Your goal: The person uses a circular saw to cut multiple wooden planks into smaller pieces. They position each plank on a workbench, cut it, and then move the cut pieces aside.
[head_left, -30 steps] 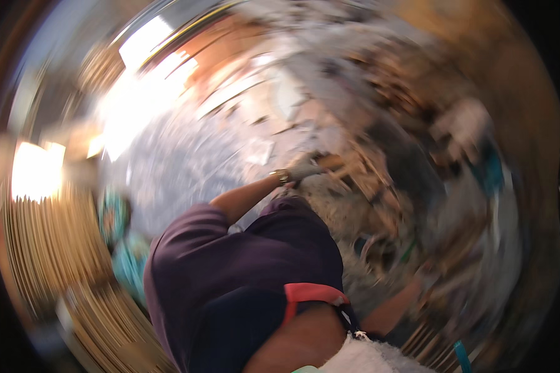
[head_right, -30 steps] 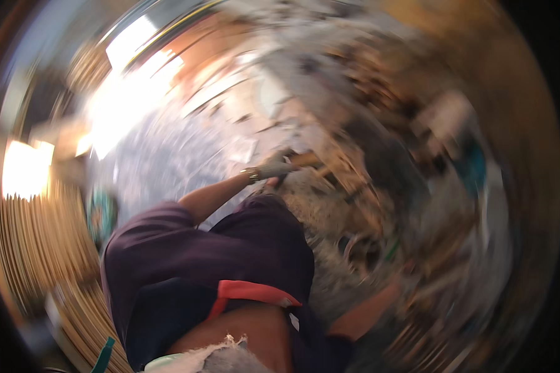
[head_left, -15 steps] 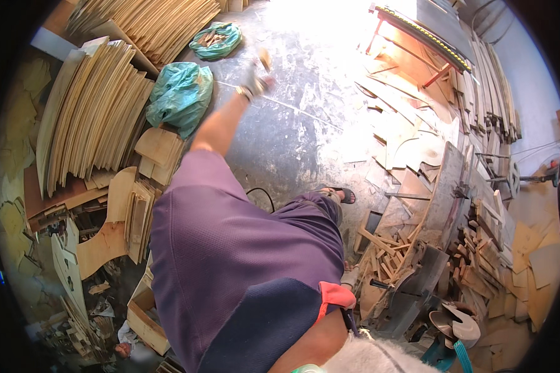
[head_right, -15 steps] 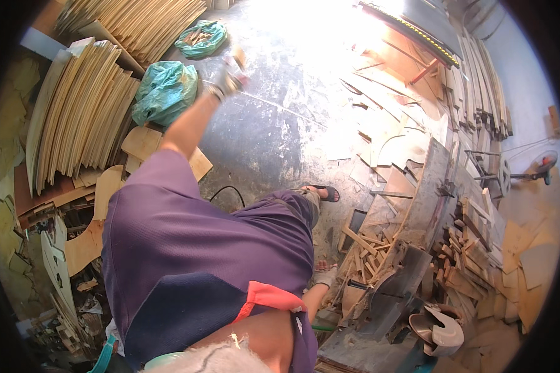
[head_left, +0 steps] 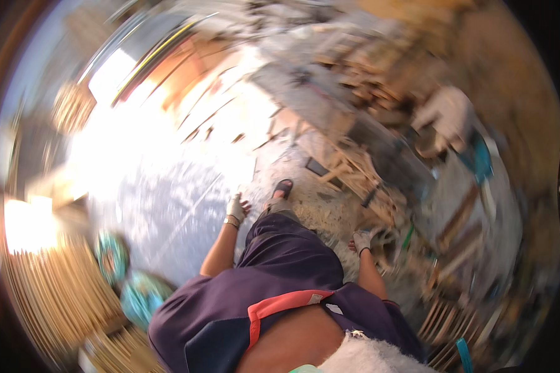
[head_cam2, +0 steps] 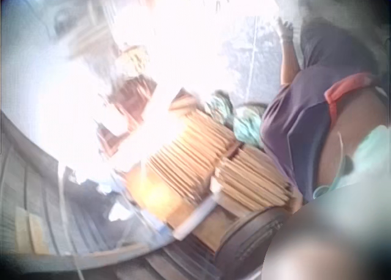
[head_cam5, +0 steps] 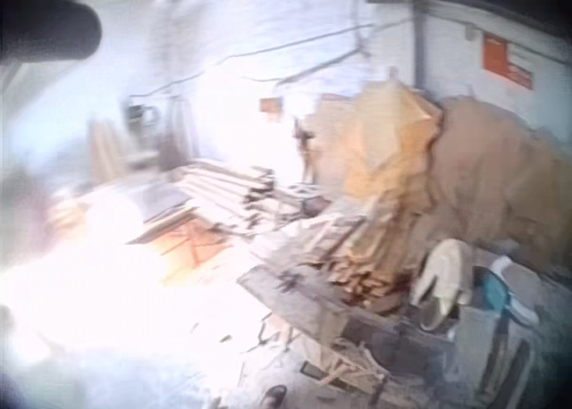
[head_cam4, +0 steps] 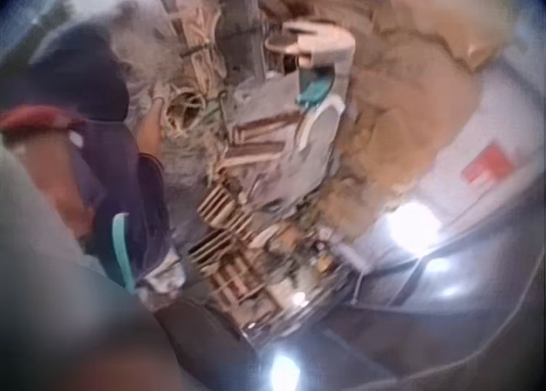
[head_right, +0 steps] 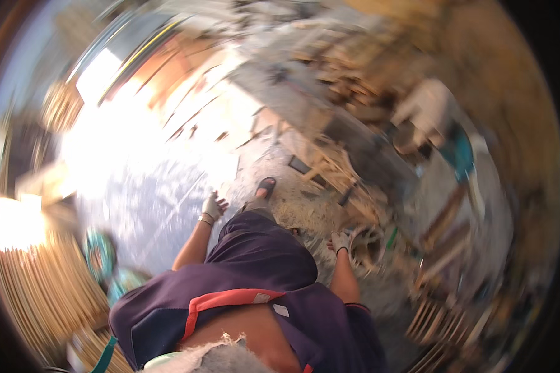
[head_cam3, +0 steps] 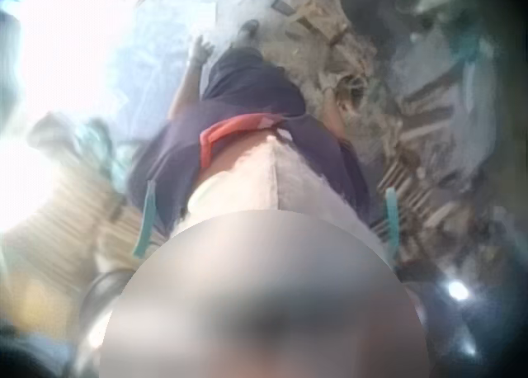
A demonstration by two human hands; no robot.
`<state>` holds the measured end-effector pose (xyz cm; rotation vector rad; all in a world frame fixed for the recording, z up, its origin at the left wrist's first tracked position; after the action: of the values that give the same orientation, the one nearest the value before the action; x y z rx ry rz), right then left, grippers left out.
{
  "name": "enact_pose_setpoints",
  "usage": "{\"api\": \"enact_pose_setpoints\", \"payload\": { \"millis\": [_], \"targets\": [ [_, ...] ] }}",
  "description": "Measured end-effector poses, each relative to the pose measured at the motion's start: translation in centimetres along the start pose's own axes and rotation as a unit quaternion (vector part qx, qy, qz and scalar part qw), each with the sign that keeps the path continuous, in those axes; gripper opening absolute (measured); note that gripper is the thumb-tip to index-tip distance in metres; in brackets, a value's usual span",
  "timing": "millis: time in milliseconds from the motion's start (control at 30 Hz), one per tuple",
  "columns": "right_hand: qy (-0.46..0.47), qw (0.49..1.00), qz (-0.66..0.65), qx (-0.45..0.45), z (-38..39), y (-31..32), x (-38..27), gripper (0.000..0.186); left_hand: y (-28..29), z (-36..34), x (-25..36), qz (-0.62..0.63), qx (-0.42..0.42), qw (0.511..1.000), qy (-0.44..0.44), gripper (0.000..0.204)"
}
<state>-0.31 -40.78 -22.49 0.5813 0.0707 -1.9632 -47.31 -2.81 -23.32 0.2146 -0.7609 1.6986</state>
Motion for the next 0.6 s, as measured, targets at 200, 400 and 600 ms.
{"api": "enact_pose_setpoints", "payload": {
  "millis": [200, 400, 600],
  "targets": [
    [-0.096, 0.955, -0.252, 0.128, 6.4, -1.8, 13.7, 0.033, -33.5, -2.3, 9.9, -0.418, -0.255, 0.828, -0.273, 0.041],
    [-0.169, 0.894, -0.41, 0.065, 11.1, -14.4, 24.5, 0.037, -52.5, 0.6, 17.2, -0.494, -0.328, 0.707, -0.384, 0.038],
    [-0.152, 0.912, -0.365, 0.112, 13.4, -17.7, 13.3, 0.037, -66.6, -2.5, 20.1, -0.559, -0.331, 0.646, -0.4, 0.045]
  ]
}}
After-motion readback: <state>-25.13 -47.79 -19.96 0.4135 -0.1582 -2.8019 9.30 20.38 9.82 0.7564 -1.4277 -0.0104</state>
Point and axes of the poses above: each hand's wrist, its own z-axis away from the middle knuckle, its own y-axis out of the back of the hand, x = y × z, the point moved 10 cm from there along -z, towards the middle knuckle, and after that the axes turned 11 degrees about -x, right-handed, at the moved point
